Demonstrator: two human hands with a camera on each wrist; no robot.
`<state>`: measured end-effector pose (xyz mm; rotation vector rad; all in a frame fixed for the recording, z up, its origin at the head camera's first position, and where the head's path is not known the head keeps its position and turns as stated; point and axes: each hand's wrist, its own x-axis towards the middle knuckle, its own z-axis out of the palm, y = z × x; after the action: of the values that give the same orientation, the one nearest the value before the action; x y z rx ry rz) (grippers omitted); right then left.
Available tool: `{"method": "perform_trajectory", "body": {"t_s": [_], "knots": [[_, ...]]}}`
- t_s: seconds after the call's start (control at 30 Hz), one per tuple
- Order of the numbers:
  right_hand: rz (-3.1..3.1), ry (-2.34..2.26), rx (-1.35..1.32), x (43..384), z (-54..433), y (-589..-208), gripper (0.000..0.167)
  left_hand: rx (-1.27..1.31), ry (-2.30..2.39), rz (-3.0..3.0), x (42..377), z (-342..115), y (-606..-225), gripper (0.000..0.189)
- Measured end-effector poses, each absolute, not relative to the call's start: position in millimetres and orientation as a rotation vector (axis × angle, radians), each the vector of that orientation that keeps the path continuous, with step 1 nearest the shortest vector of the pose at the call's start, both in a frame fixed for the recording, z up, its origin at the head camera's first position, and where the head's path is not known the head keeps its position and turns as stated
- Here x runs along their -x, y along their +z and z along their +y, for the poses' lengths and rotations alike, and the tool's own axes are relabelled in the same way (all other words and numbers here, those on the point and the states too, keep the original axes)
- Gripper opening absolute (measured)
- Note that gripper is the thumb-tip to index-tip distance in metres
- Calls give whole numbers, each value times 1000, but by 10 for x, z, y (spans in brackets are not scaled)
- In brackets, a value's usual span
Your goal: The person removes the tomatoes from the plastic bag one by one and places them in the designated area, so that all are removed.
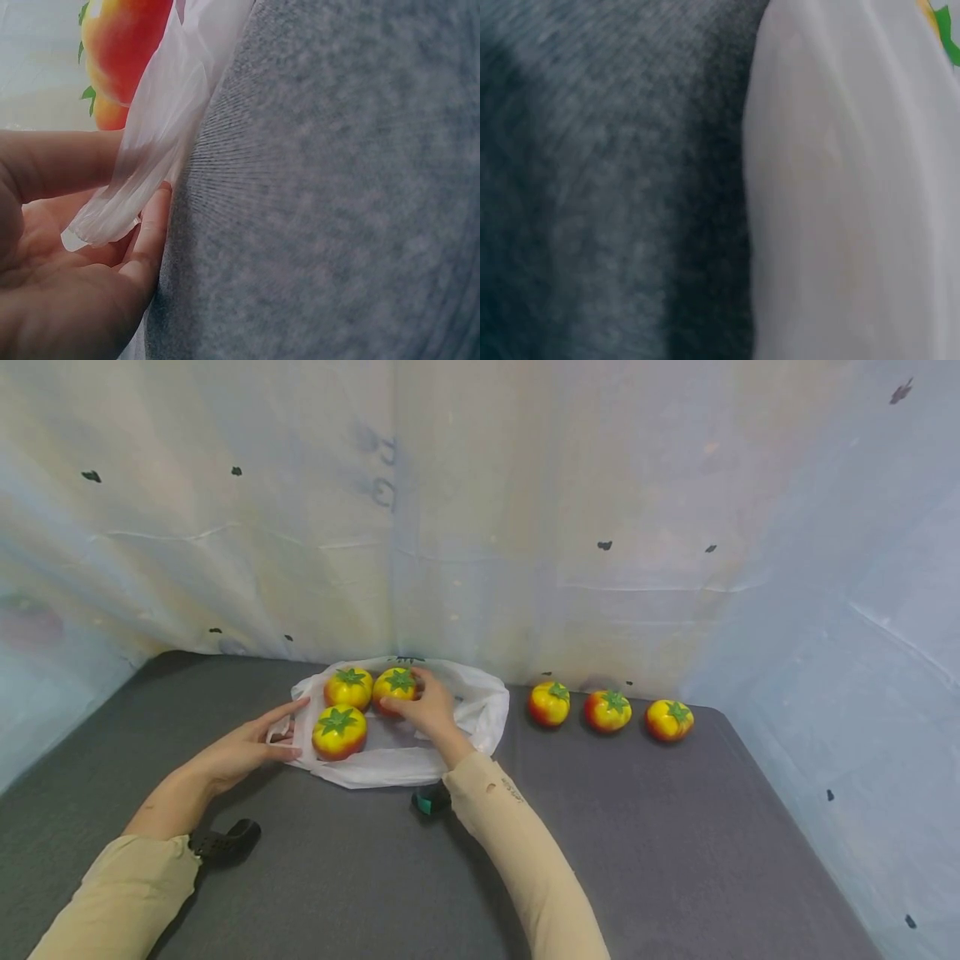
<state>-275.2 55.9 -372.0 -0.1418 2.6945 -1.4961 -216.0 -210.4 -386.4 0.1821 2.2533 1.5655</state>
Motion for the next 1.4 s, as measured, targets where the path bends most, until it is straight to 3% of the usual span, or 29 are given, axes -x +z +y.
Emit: {"method": "perform_trajectory", "body": {"t_s": [0.7,1.4], "knots": [[2750,-1305,334,2619,652,-3610,67,-162,1559,2262,2147,-2119,-3848,91],[2804,-1273,347,2467,792,-3653,64,-149,1575,2263,2143,-2066,-3853,87]]}}
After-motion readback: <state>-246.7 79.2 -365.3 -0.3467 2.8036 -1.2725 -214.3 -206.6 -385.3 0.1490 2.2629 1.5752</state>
